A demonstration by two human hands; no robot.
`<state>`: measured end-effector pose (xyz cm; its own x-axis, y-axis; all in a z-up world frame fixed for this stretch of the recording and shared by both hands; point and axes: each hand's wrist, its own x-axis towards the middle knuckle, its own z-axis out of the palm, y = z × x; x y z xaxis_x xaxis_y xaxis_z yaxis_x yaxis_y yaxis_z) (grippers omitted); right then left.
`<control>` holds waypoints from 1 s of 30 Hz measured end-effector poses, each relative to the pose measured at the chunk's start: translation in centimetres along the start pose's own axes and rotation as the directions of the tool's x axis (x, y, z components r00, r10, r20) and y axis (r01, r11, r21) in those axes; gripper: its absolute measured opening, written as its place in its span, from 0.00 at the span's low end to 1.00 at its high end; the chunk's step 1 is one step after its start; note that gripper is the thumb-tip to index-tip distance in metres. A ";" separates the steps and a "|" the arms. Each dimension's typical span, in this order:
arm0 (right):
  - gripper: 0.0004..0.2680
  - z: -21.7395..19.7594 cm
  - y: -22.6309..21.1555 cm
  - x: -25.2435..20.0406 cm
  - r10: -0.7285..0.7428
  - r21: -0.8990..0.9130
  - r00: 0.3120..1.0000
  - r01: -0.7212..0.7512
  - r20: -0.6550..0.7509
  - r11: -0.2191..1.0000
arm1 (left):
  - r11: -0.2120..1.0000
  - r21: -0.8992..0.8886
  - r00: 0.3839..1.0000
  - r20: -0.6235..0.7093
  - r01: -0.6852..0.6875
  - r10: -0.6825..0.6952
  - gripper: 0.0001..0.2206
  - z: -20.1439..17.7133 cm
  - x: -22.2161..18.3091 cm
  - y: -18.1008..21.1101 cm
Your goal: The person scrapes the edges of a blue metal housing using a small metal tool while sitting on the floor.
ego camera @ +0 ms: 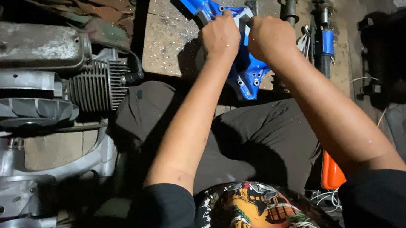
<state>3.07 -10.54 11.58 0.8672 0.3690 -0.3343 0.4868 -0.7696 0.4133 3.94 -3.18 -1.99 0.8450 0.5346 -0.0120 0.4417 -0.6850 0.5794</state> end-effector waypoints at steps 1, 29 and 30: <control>0.08 0.1 -0.2 0.2 -0.004 0.033 1.000 0.005 -0.022 0.999 | 1.000 0.007 1.000 -0.004 0.001 -0.001 0.14 0.4 0.3 -0.1; 0.12 0.1 6.3 4.3 -0.056 0.010 0.993 0.055 0.104 0.998 | 1.000 -0.025 0.993 0.119 0.011 -0.008 0.12 -3.1 -1.1 0.1; 0.12 1.5 7.4 6.4 -0.055 0.013 0.993 0.054 0.105 0.998 | 1.000 -0.022 0.993 0.121 0.009 -0.006 0.12 -3.4 -1.2 0.1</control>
<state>12.11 -14.68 11.22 0.8233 0.3542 -0.4435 0.5314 -0.7554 0.3833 1.91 -2.23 0.84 0.8726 0.4750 -0.1137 0.4422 -0.6694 0.5970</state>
